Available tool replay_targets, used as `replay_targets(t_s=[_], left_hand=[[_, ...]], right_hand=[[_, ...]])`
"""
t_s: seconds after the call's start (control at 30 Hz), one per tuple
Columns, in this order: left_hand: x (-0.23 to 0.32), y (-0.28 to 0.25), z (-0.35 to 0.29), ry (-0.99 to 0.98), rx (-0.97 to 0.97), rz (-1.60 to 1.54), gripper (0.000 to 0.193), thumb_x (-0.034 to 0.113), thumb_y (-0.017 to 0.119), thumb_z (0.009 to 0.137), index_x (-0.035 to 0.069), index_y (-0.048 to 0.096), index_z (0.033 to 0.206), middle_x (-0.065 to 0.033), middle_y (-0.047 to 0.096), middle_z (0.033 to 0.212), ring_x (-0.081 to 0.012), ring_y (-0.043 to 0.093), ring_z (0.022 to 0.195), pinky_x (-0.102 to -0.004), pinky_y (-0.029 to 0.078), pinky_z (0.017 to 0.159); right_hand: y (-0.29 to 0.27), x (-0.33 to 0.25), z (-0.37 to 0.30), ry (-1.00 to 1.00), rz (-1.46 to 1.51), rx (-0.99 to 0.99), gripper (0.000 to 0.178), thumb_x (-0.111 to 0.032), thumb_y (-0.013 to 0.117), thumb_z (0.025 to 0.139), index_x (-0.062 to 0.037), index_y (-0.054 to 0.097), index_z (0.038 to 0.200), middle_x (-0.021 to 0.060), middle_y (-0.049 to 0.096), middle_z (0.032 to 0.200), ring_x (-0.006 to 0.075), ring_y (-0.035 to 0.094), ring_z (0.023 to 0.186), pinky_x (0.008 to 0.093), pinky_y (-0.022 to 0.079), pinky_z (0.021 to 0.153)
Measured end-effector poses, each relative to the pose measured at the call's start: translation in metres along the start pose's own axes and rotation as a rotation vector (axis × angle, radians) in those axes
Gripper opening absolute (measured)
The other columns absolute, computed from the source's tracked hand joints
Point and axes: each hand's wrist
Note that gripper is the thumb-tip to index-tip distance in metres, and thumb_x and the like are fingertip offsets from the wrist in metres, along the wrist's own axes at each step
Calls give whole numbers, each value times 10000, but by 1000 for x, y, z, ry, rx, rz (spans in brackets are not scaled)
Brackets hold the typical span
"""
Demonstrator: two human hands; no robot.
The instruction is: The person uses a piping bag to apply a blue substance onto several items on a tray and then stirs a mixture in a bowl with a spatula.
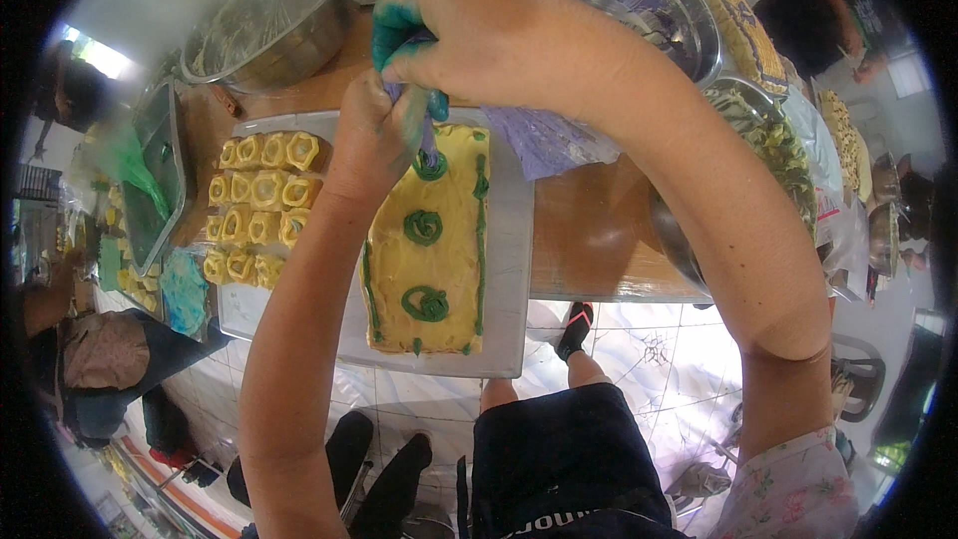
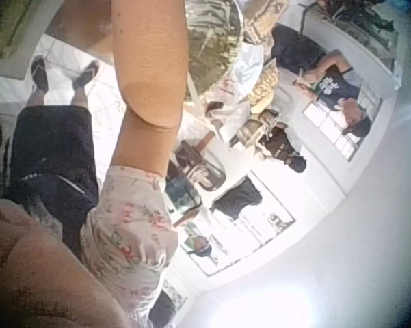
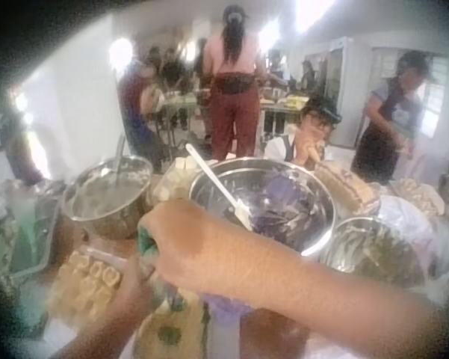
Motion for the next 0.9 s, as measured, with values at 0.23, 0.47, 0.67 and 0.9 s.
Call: replay_targets(t_s=[0.23,0.47,0.67,0.9], left_hand=[[-1,-1,-1,-130,-31,-103,165,99,466,775,-7,507,655,-28,495,557,-89,463,508,-235,370,463],[-3,-1,-3,-125,-8,-118,150,95,472,782,-5,512,677,-21,508,583,-84,478,508,-229,377,453],[-8,-3,-3,129,-14,-48,148,93,469,802,-8,518,705,-24,519,600,-77,478,504,-224,384,453],[-2,-1,-6,-60,-12,-135,146,87,472,792,-13,522,697,-33,524,600,-80,469,504,-228,381,455]], right_hand=[[-4,-2,0,21,-1,-31,273,-189,660,581,51,601,696,220,576,742,338,568,781,377,460,705],[-12,-10,3,99,34,-115,244,-163,646,571,58,602,667,234,577,705,340,586,727,384,469,683],[-9,-12,3,60,27,-32,226,-154,626,583,53,596,668,236,574,699,347,581,740,389,466,687],[-4,-6,-1,1,23,49,227,-151,623,576,54,588,667,225,569,694,350,577,721,390,467,679]])
Point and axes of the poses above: each hand's wrist, its own z-axis towards the middle knuckle, its own y-axis out of the palm, x = y × z
